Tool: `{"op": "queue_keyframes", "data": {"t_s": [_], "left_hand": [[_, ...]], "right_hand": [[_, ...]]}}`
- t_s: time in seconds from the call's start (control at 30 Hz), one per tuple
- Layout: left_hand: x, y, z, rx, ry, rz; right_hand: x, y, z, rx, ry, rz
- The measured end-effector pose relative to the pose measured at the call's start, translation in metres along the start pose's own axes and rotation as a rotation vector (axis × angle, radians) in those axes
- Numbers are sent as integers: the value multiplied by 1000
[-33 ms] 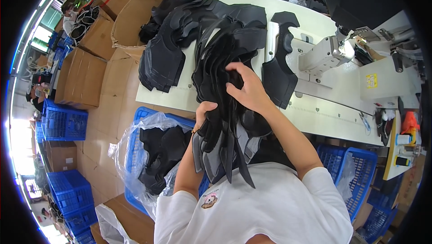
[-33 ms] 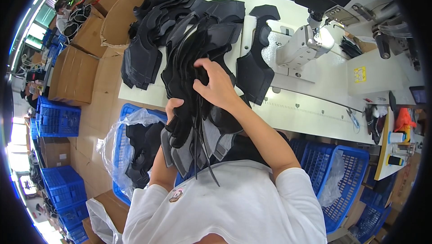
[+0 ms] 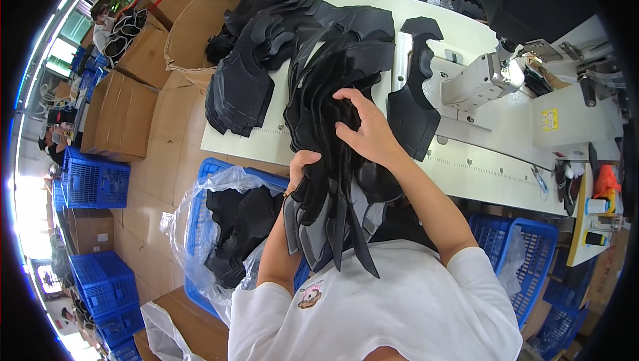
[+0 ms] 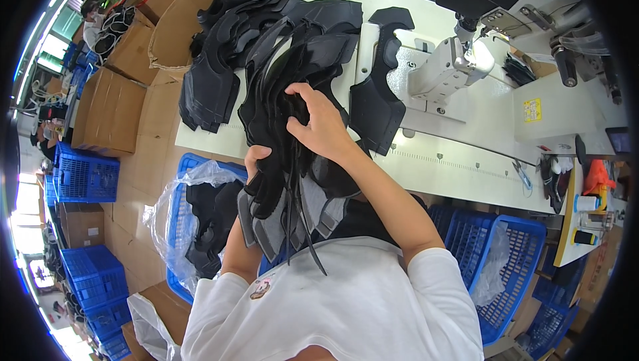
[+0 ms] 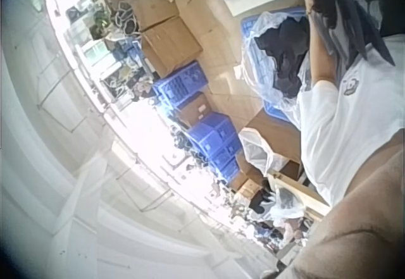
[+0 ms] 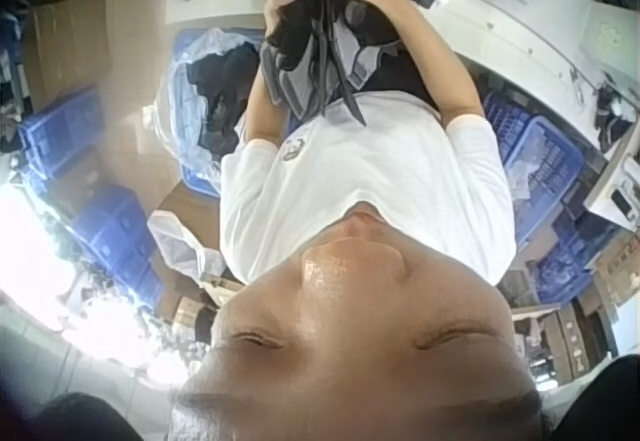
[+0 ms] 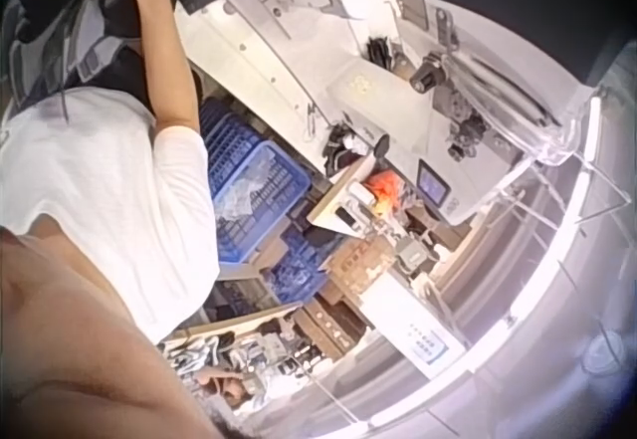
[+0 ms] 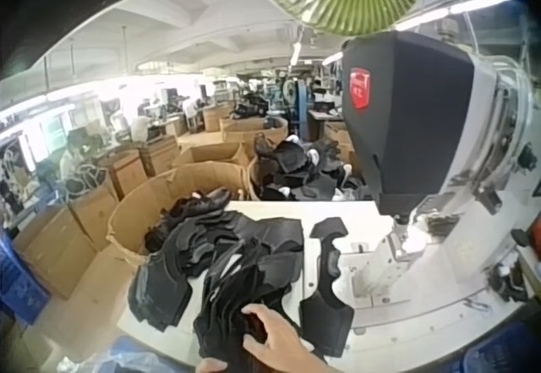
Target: The recorder sorts through a stack of black shoe upper components, groups them, and places them into a plastic bag within a crate.
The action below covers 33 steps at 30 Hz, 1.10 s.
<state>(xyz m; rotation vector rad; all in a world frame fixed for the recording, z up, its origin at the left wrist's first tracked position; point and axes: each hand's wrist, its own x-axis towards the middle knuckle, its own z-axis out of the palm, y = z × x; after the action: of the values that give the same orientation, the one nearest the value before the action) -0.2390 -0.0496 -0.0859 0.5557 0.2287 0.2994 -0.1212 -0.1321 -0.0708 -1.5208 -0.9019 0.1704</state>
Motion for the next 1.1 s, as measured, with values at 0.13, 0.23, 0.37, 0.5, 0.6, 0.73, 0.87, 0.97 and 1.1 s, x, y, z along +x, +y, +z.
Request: {"op": "queue_keyframes", "data": {"t_s": [0.13, 0.23, 0.37, 0.5, 0.6, 0.73, 0.87, 0.97, 1.1], "left_hand": [[-2, 1, 2, -2, 23, 7], [-2, 1, 5, 11, 22, 13], [-5, 3, 7, 21, 47, -95], [-3, -1, 5, 60, 36, 4], [-3, 0, 3, 46, 28, -29], [-4, 1, 0, 75, 11, -102], [-3, -1, 5, 87, -37, -17], [2, -4, 2, 51, -100, 17], [2, -4, -12, 29, -61, -100]], "right_hand": [[1, -6, -6, -193, -145, 19], [0, -13, -5, -261, -184, 117], [-1, -16, -7, -356, -186, 56], [-2, -9, -10, -305, -203, 58], [-2, -9, -10, -307, -201, 57], [-1, -19, -9, -396, -245, 123], [-5, -20, -8, -229, -187, 141], [-6, -17, -11, -235, -232, 133], [-4, -17, -15, -384, -324, 179]]}}
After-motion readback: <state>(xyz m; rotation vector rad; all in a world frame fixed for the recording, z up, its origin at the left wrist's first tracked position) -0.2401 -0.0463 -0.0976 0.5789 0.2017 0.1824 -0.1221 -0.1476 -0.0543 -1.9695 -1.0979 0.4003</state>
